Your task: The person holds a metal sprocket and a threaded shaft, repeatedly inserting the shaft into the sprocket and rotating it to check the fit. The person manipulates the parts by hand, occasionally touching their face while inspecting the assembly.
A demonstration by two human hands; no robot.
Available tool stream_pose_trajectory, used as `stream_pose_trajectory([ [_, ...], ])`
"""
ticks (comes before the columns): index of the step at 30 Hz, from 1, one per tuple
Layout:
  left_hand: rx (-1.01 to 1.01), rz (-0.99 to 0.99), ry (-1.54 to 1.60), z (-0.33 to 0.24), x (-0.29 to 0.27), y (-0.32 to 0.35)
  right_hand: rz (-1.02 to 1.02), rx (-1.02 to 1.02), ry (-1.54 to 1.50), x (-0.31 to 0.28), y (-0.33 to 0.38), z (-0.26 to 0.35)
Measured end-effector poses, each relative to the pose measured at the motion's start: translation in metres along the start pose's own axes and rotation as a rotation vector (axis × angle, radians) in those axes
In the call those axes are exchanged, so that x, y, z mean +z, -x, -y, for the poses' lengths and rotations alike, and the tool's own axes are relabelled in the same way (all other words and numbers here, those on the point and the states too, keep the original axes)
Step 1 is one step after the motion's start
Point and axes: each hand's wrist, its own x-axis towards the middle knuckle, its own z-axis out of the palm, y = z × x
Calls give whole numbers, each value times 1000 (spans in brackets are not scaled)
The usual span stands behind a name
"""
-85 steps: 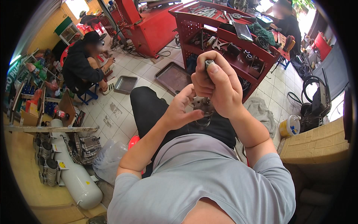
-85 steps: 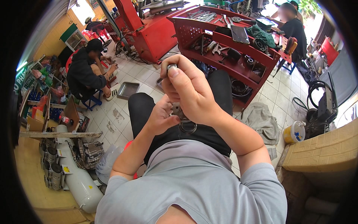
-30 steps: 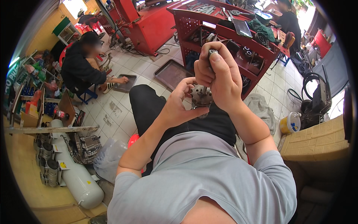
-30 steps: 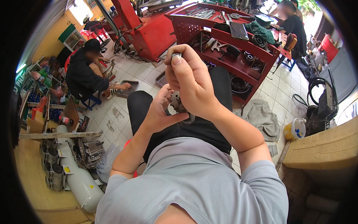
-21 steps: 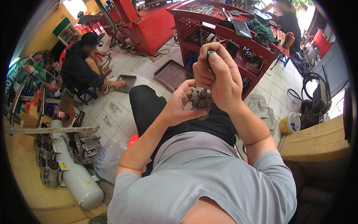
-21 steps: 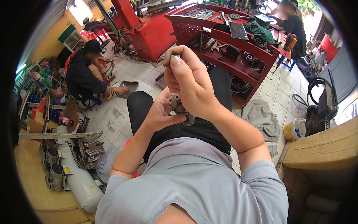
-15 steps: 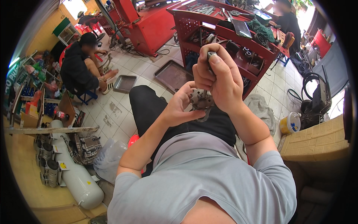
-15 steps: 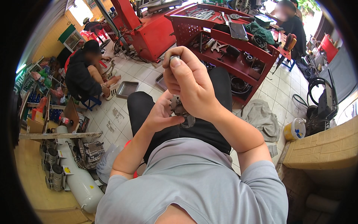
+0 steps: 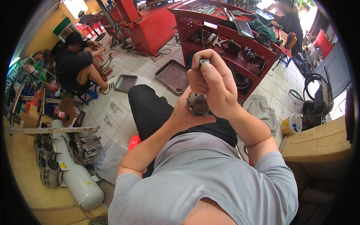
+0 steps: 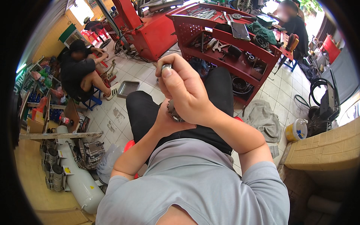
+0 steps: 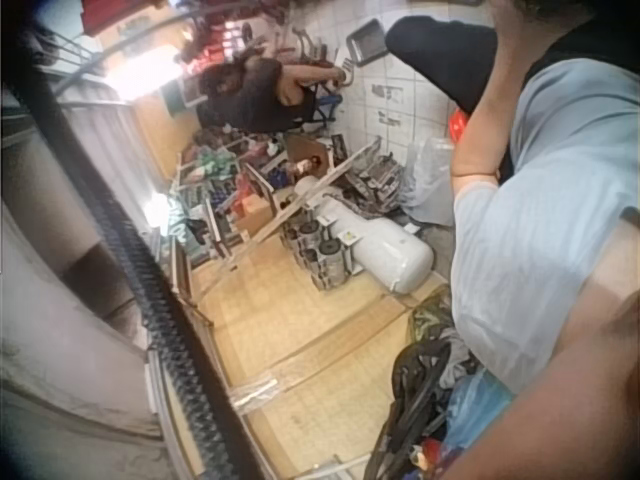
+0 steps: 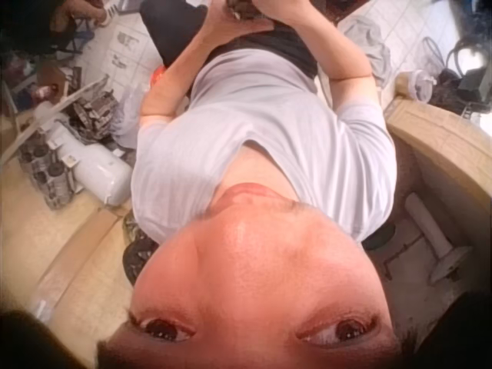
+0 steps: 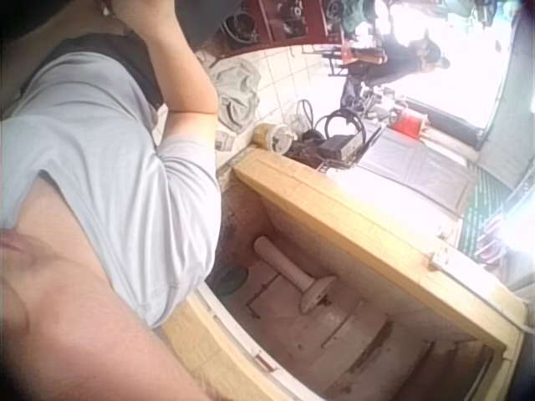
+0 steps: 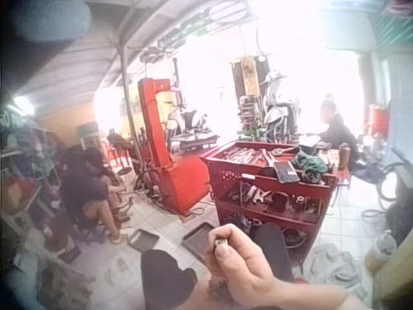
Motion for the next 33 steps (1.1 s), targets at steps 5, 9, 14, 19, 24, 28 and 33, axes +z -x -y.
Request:
stream_pose_trajectory([
  [5,-251,28,15,-5,2,1,45,47,-25,3,2,0],
  [9,-197,26,13,-2,1,2,68,72,-15,4,3,1],
  [14,-189,37,6,-5,1,2,84,86,-32,2,3,4],
  [19,-190,57,-3,-1,-1,1,76,79,-28,1,3,3],
  [24,-173,60,49,3,-3,2,79,63,-6,1,2,2],
  [28,-199,34,127,0,0,2,68,47,29,0,2,2],
  [33,-201,47,150,-6,0,0,20,52,74,5,1,8],
])
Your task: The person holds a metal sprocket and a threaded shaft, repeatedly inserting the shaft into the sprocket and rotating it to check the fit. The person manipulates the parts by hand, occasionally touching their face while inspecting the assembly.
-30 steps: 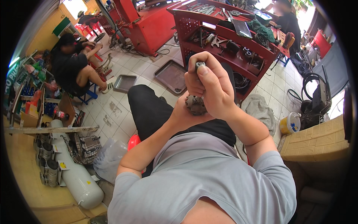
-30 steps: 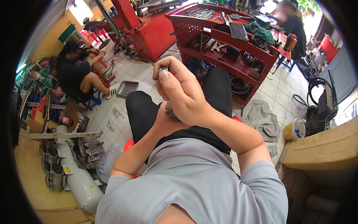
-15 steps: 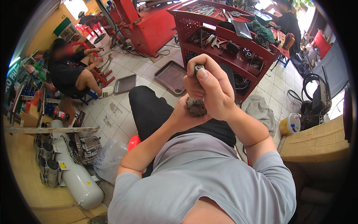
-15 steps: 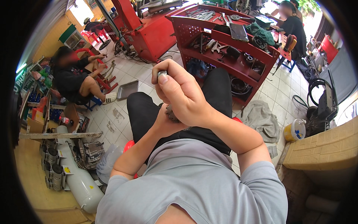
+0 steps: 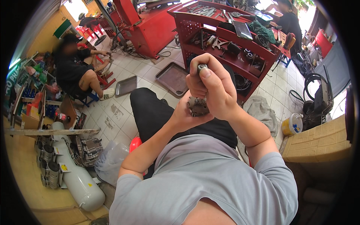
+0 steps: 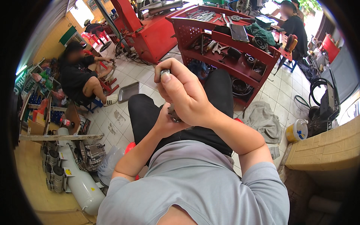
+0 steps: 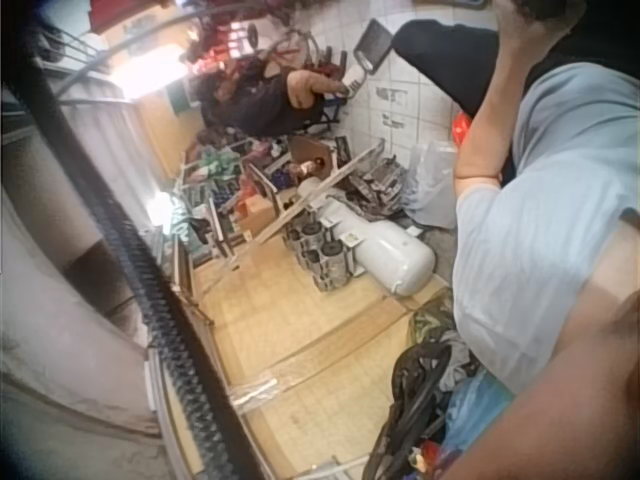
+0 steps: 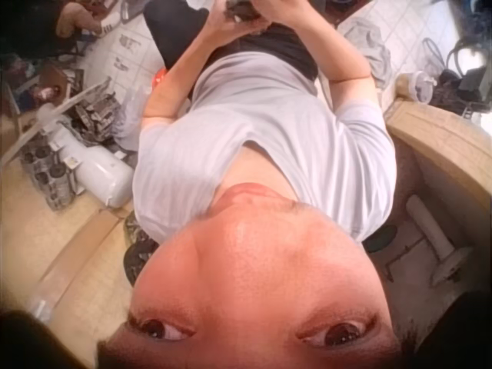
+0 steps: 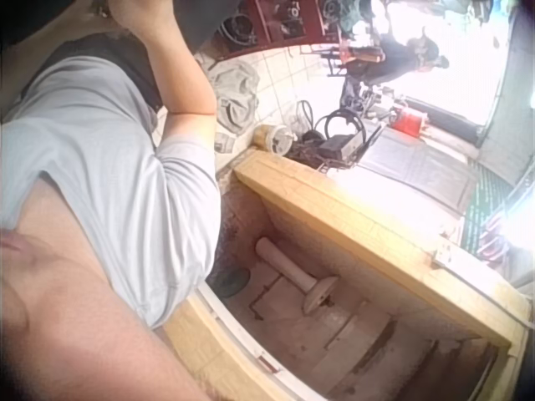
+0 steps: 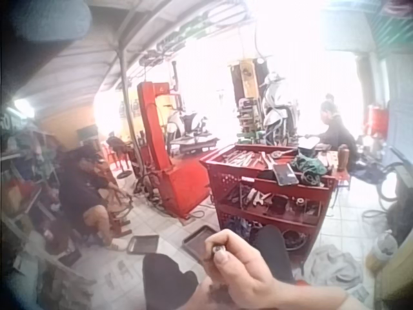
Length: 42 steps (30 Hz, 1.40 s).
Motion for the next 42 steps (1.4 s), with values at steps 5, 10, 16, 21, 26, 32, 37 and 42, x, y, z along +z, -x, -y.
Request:
stream_pose_trajectory([
  [5,-27,40,39,6,-2,-1,-18,-33,17,-1,-1,-1],
  [10,-21,6,102,8,1,1,-68,-8,-22,-1,-3,1],
  [16,18,-17,-2,20,0,-2,85,48,-206,-11,-3,-4],
  [21,6,-21,-16,19,-2,-1,-56,64,-168,-4,-4,-4],
  [26,40,-47,-62,13,-4,-3,-84,-82,-115,0,-5,-13],
  [32,137,-69,-127,17,-15,-6,-87,-94,-153,-4,-5,-18],
  [37,376,-123,-252,36,-70,-25,-32,-148,-71,-6,-3,-18],
  [42,236,-145,25,20,-67,-20,-92,-179,41,-11,-5,-19],
])
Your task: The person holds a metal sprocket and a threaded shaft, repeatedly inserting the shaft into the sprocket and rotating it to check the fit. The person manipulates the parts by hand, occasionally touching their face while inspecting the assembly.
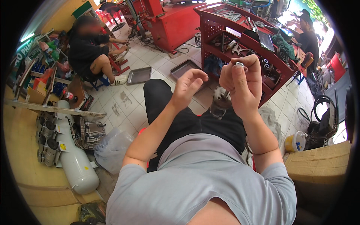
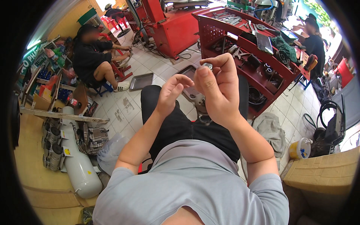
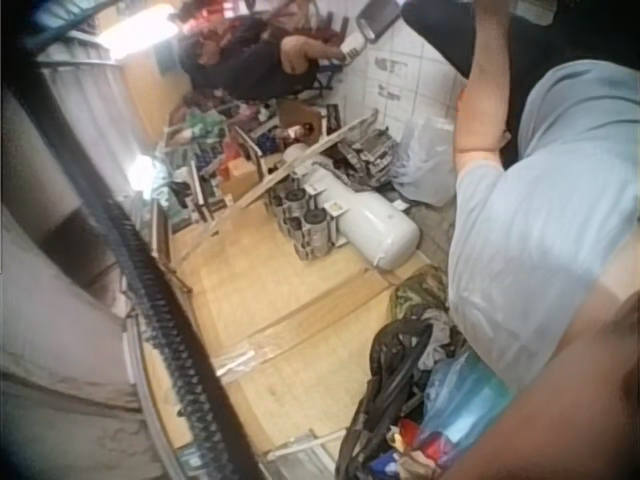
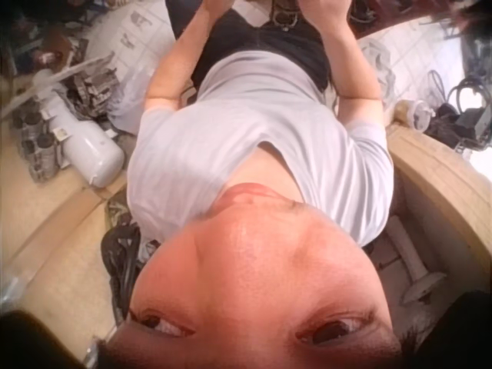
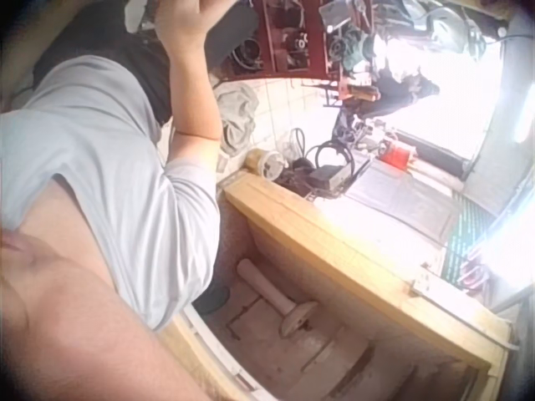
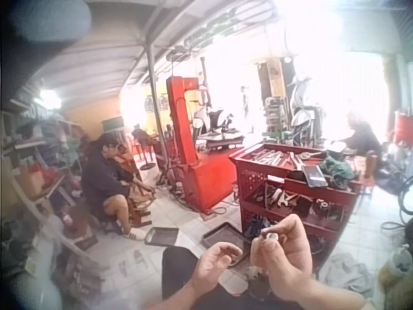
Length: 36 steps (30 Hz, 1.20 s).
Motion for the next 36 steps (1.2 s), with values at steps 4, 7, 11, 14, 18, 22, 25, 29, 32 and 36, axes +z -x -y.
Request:
stream_pose_trajectory([
  [4,52,204,216,-29,41,10,18,-7,-76,-1,0,3],
  [7,49,177,-20,-32,51,19,-25,29,-148,8,4,2],
  [11,78,61,-216,-31,59,21,113,53,-174,7,6,1],
  [14,112,-3,-208,-27,59,21,189,111,-86,6,1,8],
  [18,0,-10,-49,-21,55,20,137,166,97,-3,-10,17],
  [22,45,-15,-203,-18,50,19,43,74,234,-4,-12,19],
  [25,61,-49,-184,-19,51,20,35,64,374,-8,-11,13],
  [29,55,-63,-183,-16,50,19,24,184,226,-2,-9,15],
  [32,72,-71,-230,-17,50,19,83,136,239,-3,-9,12],
  [36,94,-77,-263,-25,54,19,-17,25,312,2,-7,11],
])
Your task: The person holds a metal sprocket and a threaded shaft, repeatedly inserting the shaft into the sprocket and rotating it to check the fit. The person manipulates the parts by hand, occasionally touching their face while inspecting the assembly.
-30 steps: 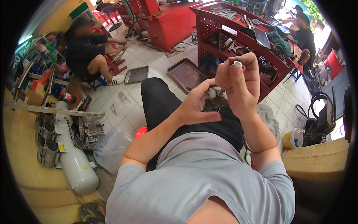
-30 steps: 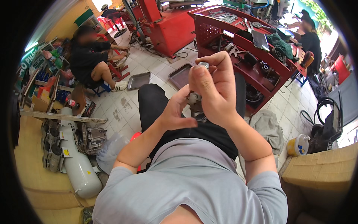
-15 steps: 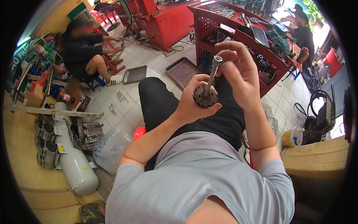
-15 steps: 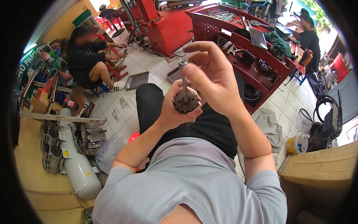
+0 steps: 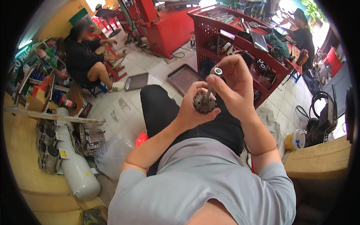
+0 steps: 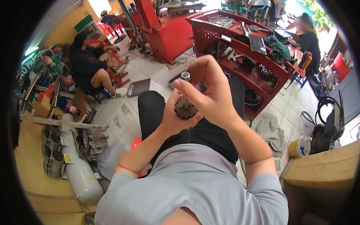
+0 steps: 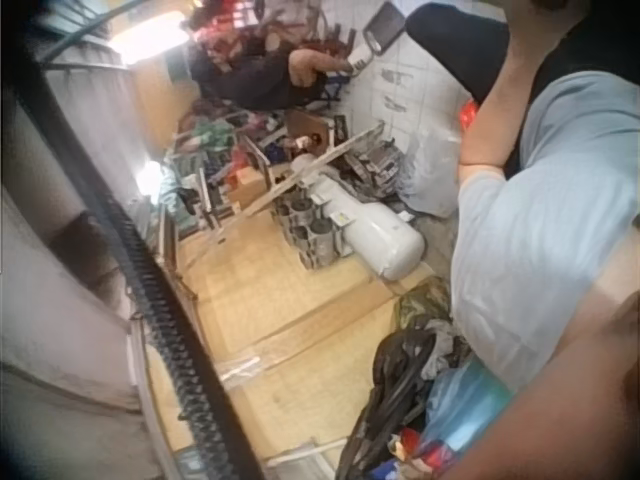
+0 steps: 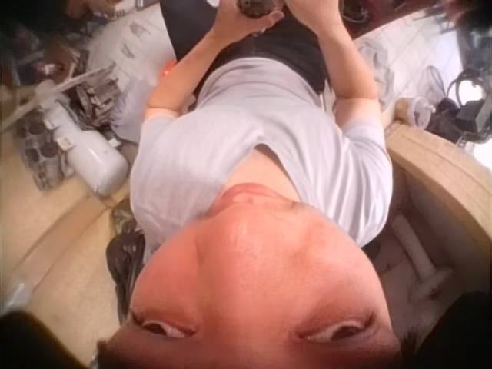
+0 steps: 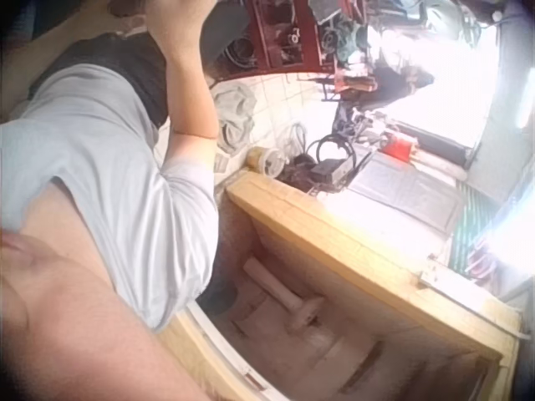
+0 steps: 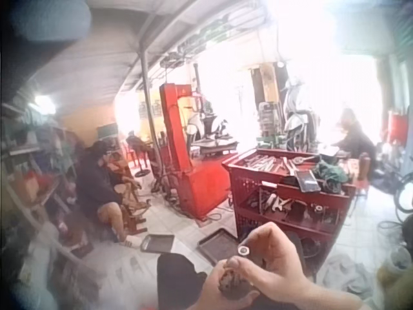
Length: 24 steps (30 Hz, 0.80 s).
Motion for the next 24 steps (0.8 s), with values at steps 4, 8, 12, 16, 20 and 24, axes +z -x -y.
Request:
stream_pose_trajectory([
  [4,-55,-6,77,4,0,2,92,136,-184,-3,1,3],
  [8,-38,-17,58,2,1,3,143,111,-203,2,3,3],
  [12,-27,2,-16,0,3,4,111,94,-158,-6,7,-8],
  [16,-72,-2,89,-2,6,4,102,141,-169,-4,3,5],
  [20,-39,4,77,1,7,6,99,16,2,-7,2,8],
  [24,-35,18,31,-2,7,6,-18,-87,55,-6,2,9],
])
